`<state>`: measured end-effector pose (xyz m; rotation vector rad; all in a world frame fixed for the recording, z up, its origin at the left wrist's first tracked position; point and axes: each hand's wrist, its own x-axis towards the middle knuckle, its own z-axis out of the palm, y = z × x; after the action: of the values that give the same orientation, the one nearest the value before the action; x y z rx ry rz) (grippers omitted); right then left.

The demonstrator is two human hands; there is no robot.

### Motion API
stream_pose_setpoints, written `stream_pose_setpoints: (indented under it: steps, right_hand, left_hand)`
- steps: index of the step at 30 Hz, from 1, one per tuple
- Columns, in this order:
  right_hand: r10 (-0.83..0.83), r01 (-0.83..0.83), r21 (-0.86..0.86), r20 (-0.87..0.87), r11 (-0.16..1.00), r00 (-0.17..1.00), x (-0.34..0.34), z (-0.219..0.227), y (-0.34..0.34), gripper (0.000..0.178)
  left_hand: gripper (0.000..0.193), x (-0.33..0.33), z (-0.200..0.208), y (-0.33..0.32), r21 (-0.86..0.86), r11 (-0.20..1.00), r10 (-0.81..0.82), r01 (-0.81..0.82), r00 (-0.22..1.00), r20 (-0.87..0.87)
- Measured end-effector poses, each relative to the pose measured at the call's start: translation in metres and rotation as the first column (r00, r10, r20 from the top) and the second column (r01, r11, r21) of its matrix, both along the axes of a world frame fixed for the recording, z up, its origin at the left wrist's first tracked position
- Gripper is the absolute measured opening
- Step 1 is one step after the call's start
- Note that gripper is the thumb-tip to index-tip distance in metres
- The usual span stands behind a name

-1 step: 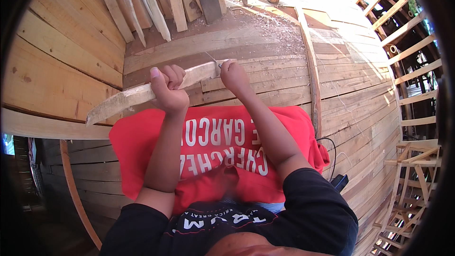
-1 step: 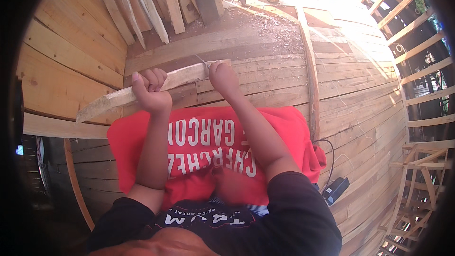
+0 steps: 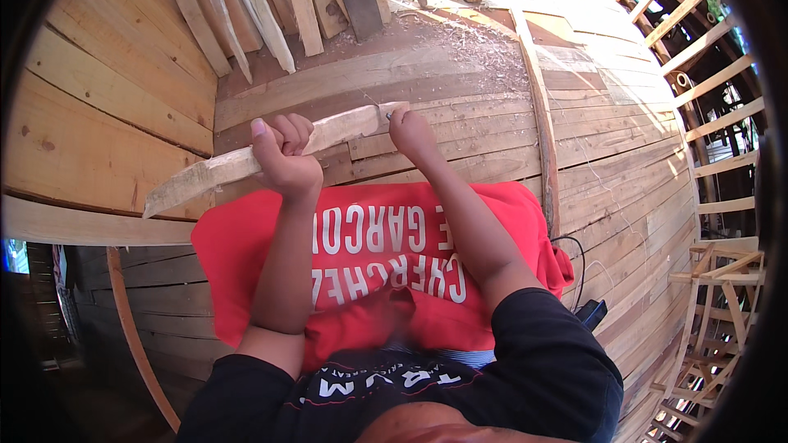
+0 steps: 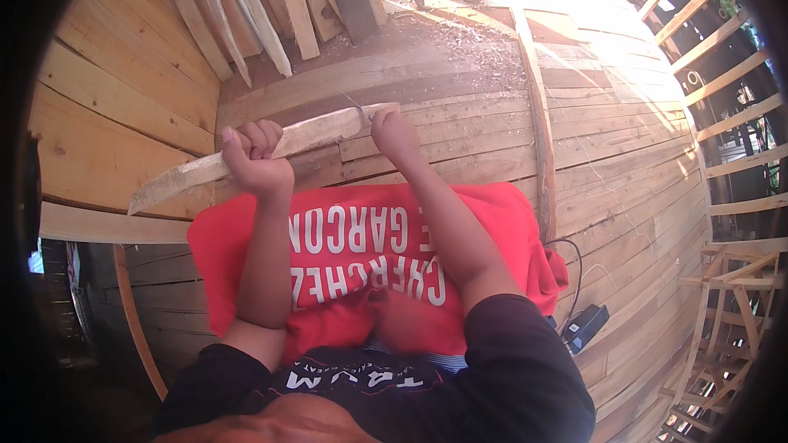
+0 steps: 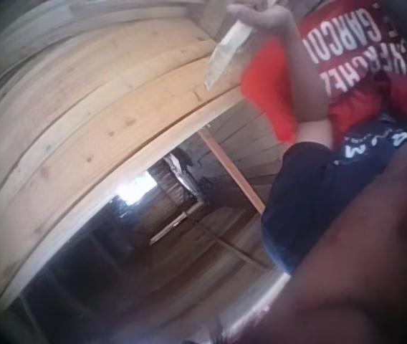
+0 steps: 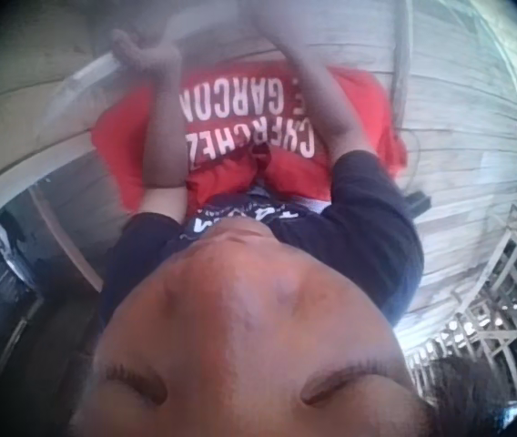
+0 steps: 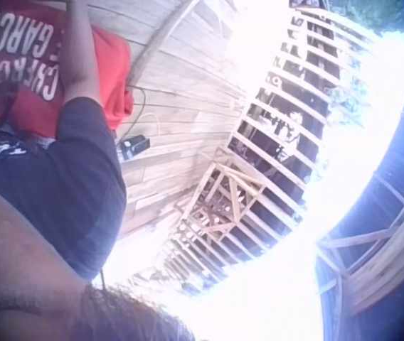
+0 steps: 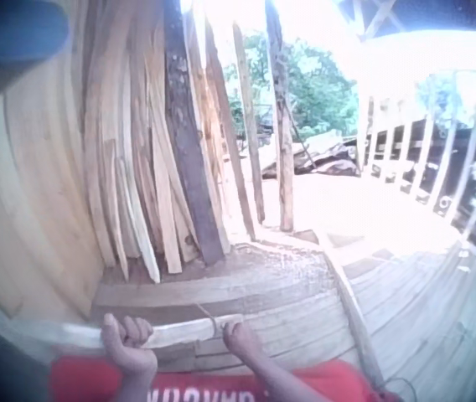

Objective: The person uses a knife to carve a long, thin piece of wood, repeatedly shaving off thin strips of material. The person holds the wood with one hand and the knife with the other, working on a wooden deck surface.

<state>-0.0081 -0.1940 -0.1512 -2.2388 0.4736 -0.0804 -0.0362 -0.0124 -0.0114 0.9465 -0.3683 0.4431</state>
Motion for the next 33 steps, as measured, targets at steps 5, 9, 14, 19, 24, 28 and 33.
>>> stream_pose_setpoints:
  steps: [5,9,14,19,24,28,33]
  right_hand:
    - [0.1,-0.099,-0.089,-0.004,0.991,0.995,-0.004,0.053,0.03,0.056]
    - [-0.006,0.004,-0.043,-0.044,0.999,0.999,0.013,-0.007,-0.007,0.053]
    - [0.087,-0.091,-0.083,-0.048,0.992,0.995,0.008,0.05,0.014,0.051]
    - [0.083,-0.085,-0.056,-0.05,0.995,0.995,0.01,-0.007,-0.027,0.052]
    - [0.185,-0.192,-0.04,-0.123,0.981,0.975,0.004,0.076,0.028,0.051]
    - [0.068,-0.075,-0.097,-0.073,0.992,0.995,0.017,-0.041,-0.042,0.053]
    - [0.115,-0.117,-0.052,-0.038,0.992,0.993,0.008,0.052,0.032,0.053]
  left_hand:
    - [0.046,0.011,0.002,0.014,-0.019,0.995,0.1,-0.101,0.993,-0.066]
    - [0.047,0.007,0.006,-0.003,0.012,0.995,0.103,-0.103,0.993,-0.062]
    - [0.048,0.015,0.006,0.013,0.056,0.992,0.117,-0.116,0.993,-0.001]
    - [0.046,0.008,0.009,-0.006,0.079,0.995,0.059,-0.059,0.998,0.009]
    - [0.046,0.012,0.005,0.003,0.065,0.993,0.095,-0.096,0.995,0.016]
    - [0.045,0.016,0.016,-0.001,0.068,0.988,0.141,-0.137,0.989,-0.054]
    - [0.045,0.015,0.013,0.002,0.047,0.987,0.16,-0.156,0.984,-0.082]
